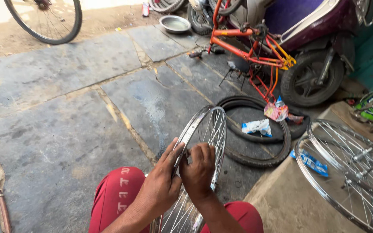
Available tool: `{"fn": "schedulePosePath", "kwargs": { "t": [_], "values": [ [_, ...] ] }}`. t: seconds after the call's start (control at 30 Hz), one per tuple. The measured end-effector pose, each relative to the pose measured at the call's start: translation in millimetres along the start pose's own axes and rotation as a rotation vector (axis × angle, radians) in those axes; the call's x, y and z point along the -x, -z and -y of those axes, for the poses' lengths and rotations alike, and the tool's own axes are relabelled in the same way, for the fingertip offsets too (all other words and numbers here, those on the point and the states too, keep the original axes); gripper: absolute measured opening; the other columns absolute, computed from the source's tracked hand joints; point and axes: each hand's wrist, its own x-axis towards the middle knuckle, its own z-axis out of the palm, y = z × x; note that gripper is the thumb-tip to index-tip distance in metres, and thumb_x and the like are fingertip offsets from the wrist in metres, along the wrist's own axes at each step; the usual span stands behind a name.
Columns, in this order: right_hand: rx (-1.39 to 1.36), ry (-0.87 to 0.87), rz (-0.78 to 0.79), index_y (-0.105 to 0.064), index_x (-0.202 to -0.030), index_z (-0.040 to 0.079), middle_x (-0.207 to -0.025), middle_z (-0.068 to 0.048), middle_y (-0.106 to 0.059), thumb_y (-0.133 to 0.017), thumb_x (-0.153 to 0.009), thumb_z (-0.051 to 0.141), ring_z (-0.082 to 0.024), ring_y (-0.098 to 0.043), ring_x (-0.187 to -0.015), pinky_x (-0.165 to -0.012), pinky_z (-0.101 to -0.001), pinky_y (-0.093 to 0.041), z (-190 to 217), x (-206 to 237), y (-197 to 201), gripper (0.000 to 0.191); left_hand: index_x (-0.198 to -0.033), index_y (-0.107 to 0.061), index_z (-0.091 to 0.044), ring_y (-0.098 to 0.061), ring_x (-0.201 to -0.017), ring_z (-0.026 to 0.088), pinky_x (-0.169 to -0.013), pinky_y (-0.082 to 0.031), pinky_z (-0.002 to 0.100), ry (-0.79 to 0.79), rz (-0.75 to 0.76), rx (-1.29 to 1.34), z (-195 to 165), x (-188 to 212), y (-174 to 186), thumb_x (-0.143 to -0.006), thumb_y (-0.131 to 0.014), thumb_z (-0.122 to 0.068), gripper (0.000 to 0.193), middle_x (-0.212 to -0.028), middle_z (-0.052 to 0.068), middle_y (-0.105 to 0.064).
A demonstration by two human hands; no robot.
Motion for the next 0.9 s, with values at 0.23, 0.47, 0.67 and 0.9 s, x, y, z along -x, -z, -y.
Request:
{"fn": "schedulePosePath", "kwargs": {
  "t": [0.23,0.47,0.67,0.9],
  "values": [
    [-0.943,-0.565,0.874,-0.066,-0.105,0.006,-0.102,-0.008,-0.075,-0.073,-0.088,0.011,-0.016,-0.073,-0.099,-0.09,-0.0294,-0.06,-55.9,-35.3,24.3,0.02,-0.154,-0.037,-0.004,-0.032,-0.151,0.043,-0.118,-0.033,0.048,-0.19,-0.059,-0.053,8.3,8.8,1.7,-0.072,-0.051,0.004,0.083,-0.163,0.021,-0.032],
    [-0.578,-0.517,0.579,-0.073,-0.1,0.002,-0.097,-0.012,-0.078,-0.08,-0.082,0.009,-0.02,-0.078,-0.089,-0.079,-0.0344,-0.061,-22.8,-21.0,14.7,0.02,-0.16,-0.034,-0.017,-0.047,-0.144,0.032,-0.11,-0.048,0.04,0.133,0.051,0.053,-3.1,9.2,3.4,-0.077,-0.047,-0.001,0.086,-0.17,0.009,-0.025],
    [-0.28,-0.161,0.027,-0.067,-0.094,0.003,-0.111,-0.012,-0.072,-0.078,-0.079,0.003,-0.03,-0.072,-0.101,-0.083,-0.0381,-0.057,20.6,19.8,7.0,0.018,-0.157,-0.034,-0.005,-0.032,-0.149,0.044,-0.118,-0.03,0.048,-0.082,-0.022,-0.04,4.6,17.8,3.3,-0.075,-0.052,0.004,0.084,-0.164,0.023,-0.028],
    [-0.153,-0.035,0.082,-0.066,-0.093,0.003,-0.104,-0.013,-0.06,-0.084,-0.077,0.005,-0.031,-0.064,-0.097,-0.083,-0.0402,-0.053,15.7,11.7,42.2,0.025,-0.154,-0.04,-0.004,-0.039,-0.15,0.043,-0.121,-0.035,0.048,-0.162,-0.127,-0.02,19.1,68.7,-20.1,-0.077,-0.054,0.008,0.08,-0.156,0.026,-0.045]
  ]
}}
